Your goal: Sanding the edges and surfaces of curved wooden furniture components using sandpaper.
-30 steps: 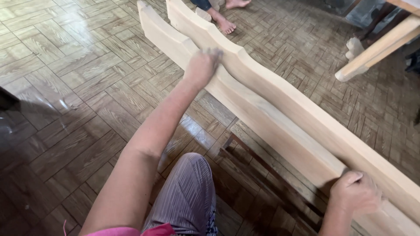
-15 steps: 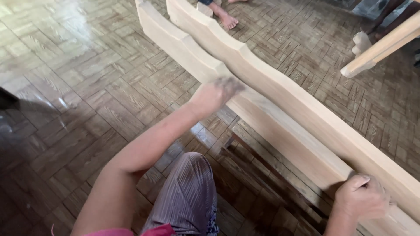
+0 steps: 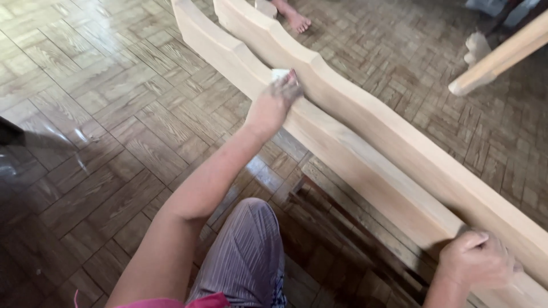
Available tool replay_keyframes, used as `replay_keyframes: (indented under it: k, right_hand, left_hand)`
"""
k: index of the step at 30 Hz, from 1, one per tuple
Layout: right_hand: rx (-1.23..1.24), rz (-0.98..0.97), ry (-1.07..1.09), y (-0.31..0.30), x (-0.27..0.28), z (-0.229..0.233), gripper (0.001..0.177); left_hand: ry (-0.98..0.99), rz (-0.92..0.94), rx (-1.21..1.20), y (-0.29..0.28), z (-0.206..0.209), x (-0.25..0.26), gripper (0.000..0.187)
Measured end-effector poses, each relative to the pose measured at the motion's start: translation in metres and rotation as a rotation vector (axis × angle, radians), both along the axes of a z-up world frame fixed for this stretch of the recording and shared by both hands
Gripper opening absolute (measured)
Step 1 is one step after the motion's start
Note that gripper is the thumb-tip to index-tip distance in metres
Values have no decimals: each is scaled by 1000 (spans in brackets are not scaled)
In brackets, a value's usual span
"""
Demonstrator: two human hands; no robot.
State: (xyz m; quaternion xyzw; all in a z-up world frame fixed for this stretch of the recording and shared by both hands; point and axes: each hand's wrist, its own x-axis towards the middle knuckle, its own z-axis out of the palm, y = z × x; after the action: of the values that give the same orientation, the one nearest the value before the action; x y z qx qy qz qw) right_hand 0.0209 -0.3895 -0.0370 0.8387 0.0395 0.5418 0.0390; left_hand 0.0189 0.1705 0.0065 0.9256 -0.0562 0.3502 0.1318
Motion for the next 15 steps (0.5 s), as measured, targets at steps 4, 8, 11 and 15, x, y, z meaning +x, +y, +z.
replay_keyframes:
  k: [4, 8, 11, 15]
  right_hand:
    - [21, -20, 11, 2, 4, -3, 24]
    - [28, -28, 43, 4, 0, 1, 20]
    - [31, -15, 61, 2, 0, 1, 21]
    - [-3, -8, 24, 6, -1, 3, 21]
  left_hand:
    - [-55, -54, 77, 12, -10, -4, 40]
    - [-44, -91, -138, 21, -4, 6, 35]
    - [-60, -41, -290, 26, 21, 4, 29]
    - [107, 5, -440, 24, 100, -34, 39]
